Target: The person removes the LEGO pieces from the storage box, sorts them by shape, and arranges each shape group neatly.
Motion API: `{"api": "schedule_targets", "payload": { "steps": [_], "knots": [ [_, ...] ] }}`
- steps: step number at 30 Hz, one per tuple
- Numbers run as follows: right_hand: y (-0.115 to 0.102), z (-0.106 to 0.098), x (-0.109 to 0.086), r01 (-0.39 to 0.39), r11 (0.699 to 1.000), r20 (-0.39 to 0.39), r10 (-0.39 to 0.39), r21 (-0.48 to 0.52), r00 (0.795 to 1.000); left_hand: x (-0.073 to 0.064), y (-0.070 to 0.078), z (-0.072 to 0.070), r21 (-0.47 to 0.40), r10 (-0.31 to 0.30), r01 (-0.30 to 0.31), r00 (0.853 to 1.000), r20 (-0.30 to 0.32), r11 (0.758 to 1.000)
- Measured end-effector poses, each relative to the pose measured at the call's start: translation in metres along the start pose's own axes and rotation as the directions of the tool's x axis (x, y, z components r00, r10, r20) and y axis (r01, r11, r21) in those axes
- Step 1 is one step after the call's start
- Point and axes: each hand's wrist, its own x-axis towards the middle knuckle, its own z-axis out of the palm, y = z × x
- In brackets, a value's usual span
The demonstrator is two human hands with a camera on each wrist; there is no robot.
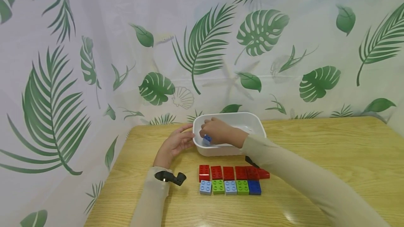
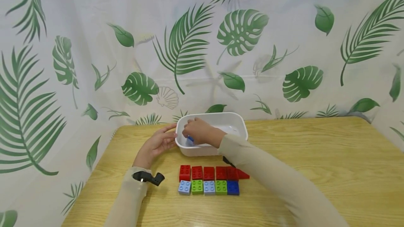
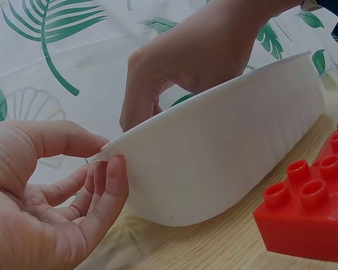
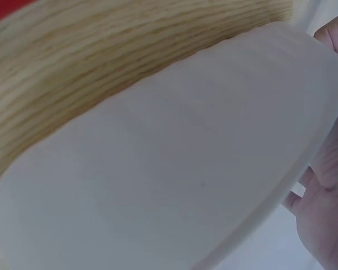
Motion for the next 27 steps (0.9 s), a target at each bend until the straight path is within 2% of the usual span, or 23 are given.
{"api": "schedule_targets", "payload": {
  "steps": [7,14,18,22,25,27],
  "knots": [
    [0.009,-0.005,-0.011,-0.03,0.999,-0.015,0.03,-0.015,0.999,0.0,0.001,0.002,0.009,-0.007,0.008,1.0,-0.015,1.0],
    [0.019,-0.013,-0.033,-0.016,1.0,-0.084,0.016,0.0,0.996,0.0,0.0,0.002,0.024,0.008,-0.008,1.0,-0.013,1.0],
    [0.022,-0.022,-0.05,-0.04,0.994,-0.132,0.053,0.099,0.99,-0.001,0.0,0.002,0.016,0.005,-0.005,1.0,-0.019,1.0],
    [0.025,-0.03,-0.069,-0.053,0.973,-0.186,0.096,0.225,0.978,-0.001,-0.001,0.001,0.018,0.004,-0.004,1.0,-0.013,1.0],
    [0.028,-0.035,-0.085,-0.048,0.942,-0.222,0.127,0.333,0.967,-0.001,-0.001,0.001,0.015,0.005,-0.005,1.0,-0.008,1.0],
    [0.031,-0.036,-0.096,-0.031,0.904,-0.24,0.146,0.427,0.96,-0.001,-0.001,0.001,0.018,0.007,-0.007,1.0,-0.004,1.0]
  ]
}}
